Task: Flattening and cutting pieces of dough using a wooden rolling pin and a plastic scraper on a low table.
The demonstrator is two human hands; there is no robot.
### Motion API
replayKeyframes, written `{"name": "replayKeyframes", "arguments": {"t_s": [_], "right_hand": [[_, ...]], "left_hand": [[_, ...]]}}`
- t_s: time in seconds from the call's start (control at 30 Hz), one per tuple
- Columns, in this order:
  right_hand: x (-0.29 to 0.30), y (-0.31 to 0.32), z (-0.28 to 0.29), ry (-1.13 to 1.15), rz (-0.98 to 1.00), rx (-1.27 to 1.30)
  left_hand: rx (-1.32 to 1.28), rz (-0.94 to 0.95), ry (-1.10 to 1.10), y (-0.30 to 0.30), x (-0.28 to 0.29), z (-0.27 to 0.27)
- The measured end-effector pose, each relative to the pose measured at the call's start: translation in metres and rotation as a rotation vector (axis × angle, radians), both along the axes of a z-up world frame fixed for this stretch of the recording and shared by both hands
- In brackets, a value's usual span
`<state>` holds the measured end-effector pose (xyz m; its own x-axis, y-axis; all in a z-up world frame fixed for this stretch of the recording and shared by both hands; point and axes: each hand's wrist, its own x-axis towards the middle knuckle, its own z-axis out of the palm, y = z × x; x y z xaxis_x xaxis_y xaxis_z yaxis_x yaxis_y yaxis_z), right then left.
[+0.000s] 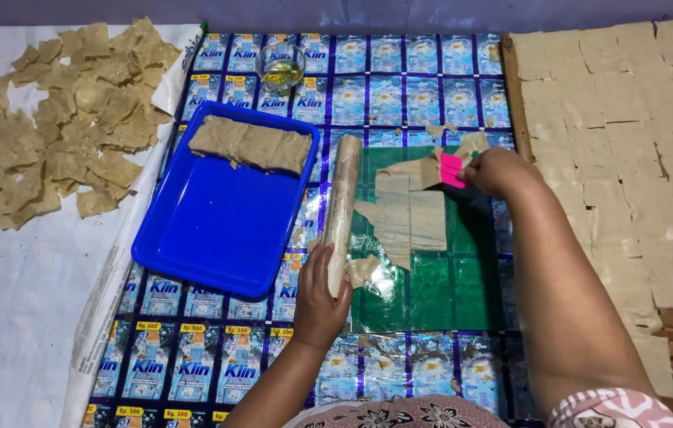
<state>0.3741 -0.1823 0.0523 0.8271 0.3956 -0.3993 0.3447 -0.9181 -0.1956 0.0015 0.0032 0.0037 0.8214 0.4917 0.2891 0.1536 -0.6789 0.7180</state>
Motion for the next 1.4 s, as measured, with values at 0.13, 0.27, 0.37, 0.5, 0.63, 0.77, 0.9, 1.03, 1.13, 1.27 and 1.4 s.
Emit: {"name": "replayKeyframes", "arguments": {"t_s": [0.13, 0.27, 0.37, 0.5, 0.63, 0.77, 0.9, 1.03, 1.13, 1.27, 1.4], "right_hand": [[-0.031, 0.028, 0.040, -0.082, -0.003, -0.052], [-0.036, 0.024, 0.011, -0.361, 0.147, 0.090], [-0.049, 0.014, 0.014, -0.504, 0.092, 0.193], [-0.073, -0.013, 0.020, -0.360, -0.203, 0.227], [-0.080, -0.044, -0.010, -0.265, -0.277, 0.158], [-0.080, -0.051, -0.026, -0.191, -0.314, 0.137], [-0.085, -0.056, -0.035, -0.290, -0.300, 0.183], [-0.094, -0.050, -0.020, -0.336, -0.399, 0.109], [-0.087, -0.039, -0.013, -0.463, -0.219, 0.244], [-0.071, -0.018, 0.003, -0.232, -0.084, 0.231], [-0.050, -0.009, -0.006, -0.082, -0.145, 0.134]], "left_hand": [[0.003, -0.007, -0.002, 0.000, 0.000, -0.003], [0.001, -0.008, -0.012, 0.001, -0.001, -0.004], [-0.012, -0.010, -0.007, 0.001, 0.000, -0.002], [-0.040, -0.022, -0.038, 0.002, -0.001, 0.007], [-0.026, -0.057, -0.106, 0.000, -0.005, 0.015], [0.232, -0.086, -0.097, -0.008, -0.002, 0.031], [0.208, -0.223, -0.098, -0.020, 0.007, 0.048], [0.097, -0.270, -0.118, -0.022, 0.019, 0.049], [0.148, -0.242, -0.084, -0.027, 0.022, 0.042], [0.231, -0.252, -0.038, -0.033, 0.023, 0.037], [0.273, -0.251, -0.005, -0.030, 0.025, 0.037]]}}
